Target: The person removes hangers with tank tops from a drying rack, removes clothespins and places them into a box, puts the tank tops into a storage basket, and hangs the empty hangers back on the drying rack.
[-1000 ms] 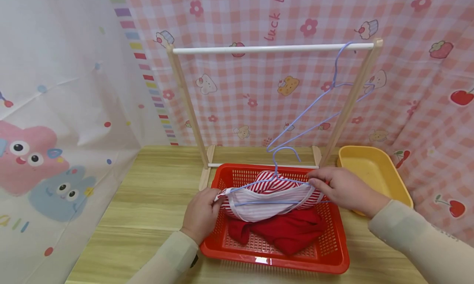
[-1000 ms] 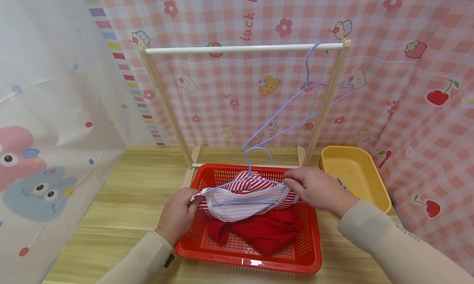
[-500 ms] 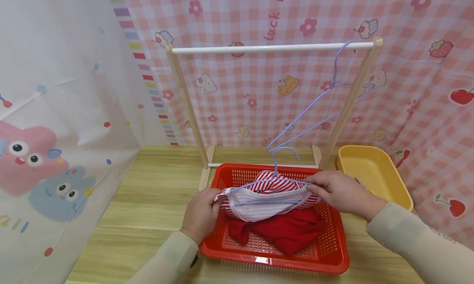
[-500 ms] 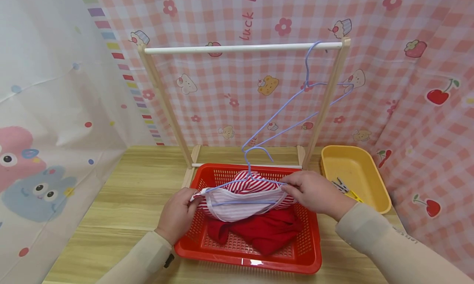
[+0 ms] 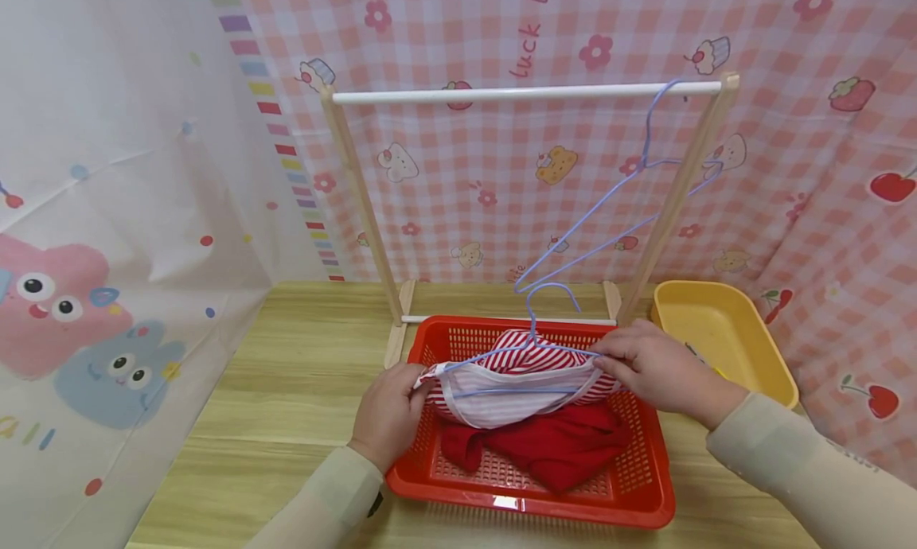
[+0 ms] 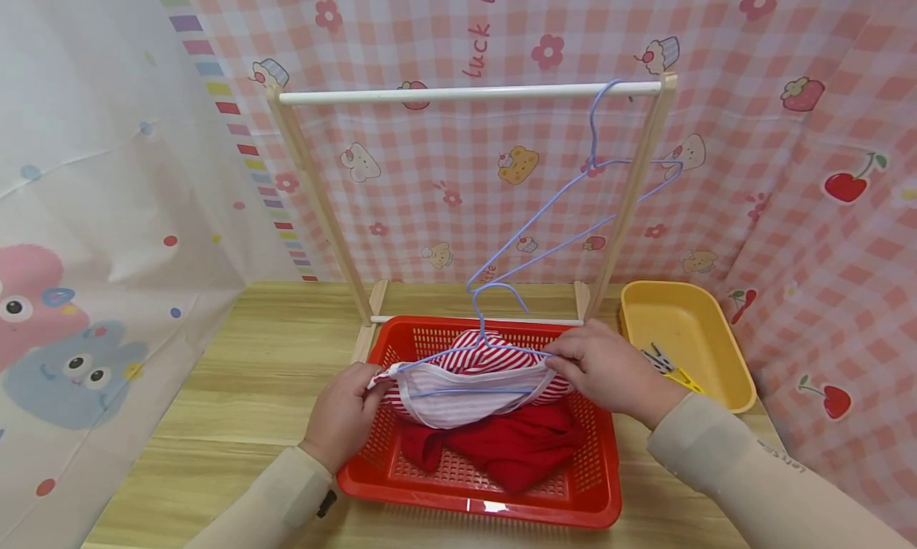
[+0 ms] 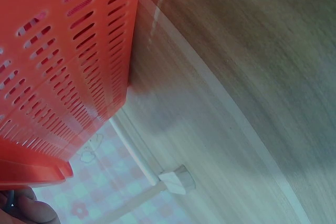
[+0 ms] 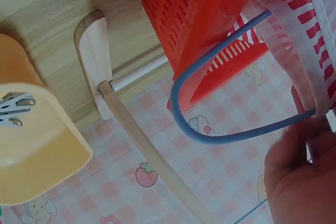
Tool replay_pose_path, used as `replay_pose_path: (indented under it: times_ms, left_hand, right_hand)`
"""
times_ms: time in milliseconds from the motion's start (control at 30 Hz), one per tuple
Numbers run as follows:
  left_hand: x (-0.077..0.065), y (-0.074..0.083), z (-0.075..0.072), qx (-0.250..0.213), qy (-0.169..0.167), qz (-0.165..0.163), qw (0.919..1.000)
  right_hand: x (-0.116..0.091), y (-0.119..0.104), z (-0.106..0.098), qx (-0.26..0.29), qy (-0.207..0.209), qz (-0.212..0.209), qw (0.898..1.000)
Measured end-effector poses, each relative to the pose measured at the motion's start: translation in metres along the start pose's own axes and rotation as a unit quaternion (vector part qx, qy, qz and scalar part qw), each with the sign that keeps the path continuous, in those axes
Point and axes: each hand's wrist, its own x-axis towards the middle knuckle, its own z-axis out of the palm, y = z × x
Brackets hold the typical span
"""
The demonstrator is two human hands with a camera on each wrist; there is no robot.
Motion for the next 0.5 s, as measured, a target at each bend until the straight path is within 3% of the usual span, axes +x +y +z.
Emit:
replay_pose_path:
  times_ms: [267,500]
  left_hand:
    - [0.0002,0.0,-0.001,-0.003,-0.005,-0.002,1.0]
    - [0.0003,0.0012,-0.001,-0.005,-0.009,-0.006,0.9999]
  right_hand:
    - [-0.0009,0.0006,0.0019,-0.013,-0.005,0.019,1.0]
    - [-0.0008,0.0,0.0019,-0.025,-0.005,0.011,1.0]
